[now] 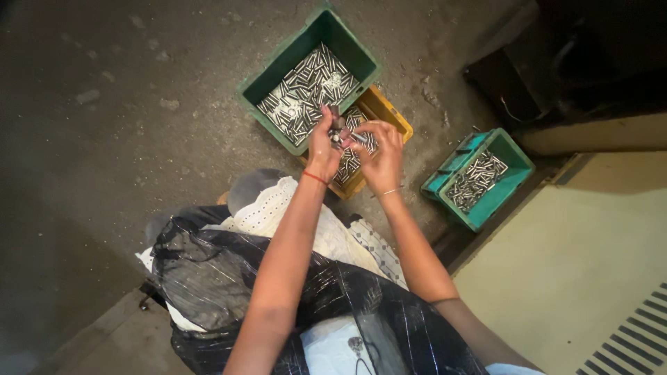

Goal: The person sits on the floor and sorts small metal parts by hand from a yellow bin into a green bin. The person repeatedly picks up handfuls of parts, inspects them, and places them into the green bin.

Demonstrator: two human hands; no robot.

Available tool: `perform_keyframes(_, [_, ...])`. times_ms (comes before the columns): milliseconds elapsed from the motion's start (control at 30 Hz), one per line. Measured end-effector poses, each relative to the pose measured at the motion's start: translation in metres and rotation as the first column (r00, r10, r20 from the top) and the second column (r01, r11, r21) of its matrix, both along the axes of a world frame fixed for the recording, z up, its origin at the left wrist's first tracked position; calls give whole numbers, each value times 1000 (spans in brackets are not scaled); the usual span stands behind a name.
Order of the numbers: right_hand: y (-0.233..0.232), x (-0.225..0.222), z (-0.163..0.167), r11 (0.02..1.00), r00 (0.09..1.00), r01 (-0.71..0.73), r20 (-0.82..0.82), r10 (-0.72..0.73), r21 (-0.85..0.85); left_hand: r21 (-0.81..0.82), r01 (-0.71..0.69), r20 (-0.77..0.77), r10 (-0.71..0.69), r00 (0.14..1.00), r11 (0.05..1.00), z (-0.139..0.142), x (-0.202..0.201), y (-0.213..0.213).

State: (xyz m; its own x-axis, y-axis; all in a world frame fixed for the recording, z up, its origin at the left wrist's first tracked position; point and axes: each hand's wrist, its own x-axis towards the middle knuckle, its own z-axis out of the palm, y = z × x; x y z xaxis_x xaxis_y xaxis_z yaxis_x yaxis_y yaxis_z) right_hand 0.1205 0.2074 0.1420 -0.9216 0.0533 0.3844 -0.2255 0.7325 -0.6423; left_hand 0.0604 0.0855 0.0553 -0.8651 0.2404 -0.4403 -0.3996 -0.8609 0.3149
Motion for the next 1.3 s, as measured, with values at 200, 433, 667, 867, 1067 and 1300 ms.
perform_keyframes(200, [-23, -2, 5, 994, 1000, -27, 13, 29, -105, -162, 90, 106, -74, 992, 983, 13, 2, 2])
perform_keyframes(433, [-3, -10, -24, 491, 953, 29, 172, 249, -871, -128, 220, 92, -209, 974, 967, 17, 3, -3])
perform_keyframes(667, [17, -20, -41, 503, 939, 10, 181, 293, -864, -171, 268, 77, -258, 963, 948, 14, 3, 0])
perform_keyframes(867, [11, -19, -47, 449, 900, 124, 291, 324, -885, -133, 226, 44, -223, 974, 965, 17, 6, 0])
perform_keyframes(1067, [6, -24, -59, 467, 940, 124, 254, 226, -875, -228, 233, 27, -233, 972, 946, 21, 9, 0])
perform_keyframes(1300, [11, -14, -17, 719, 973, -8, 160, 165, -695, 10, -47, -27, 47, 999, 999, -3, -2, 5])
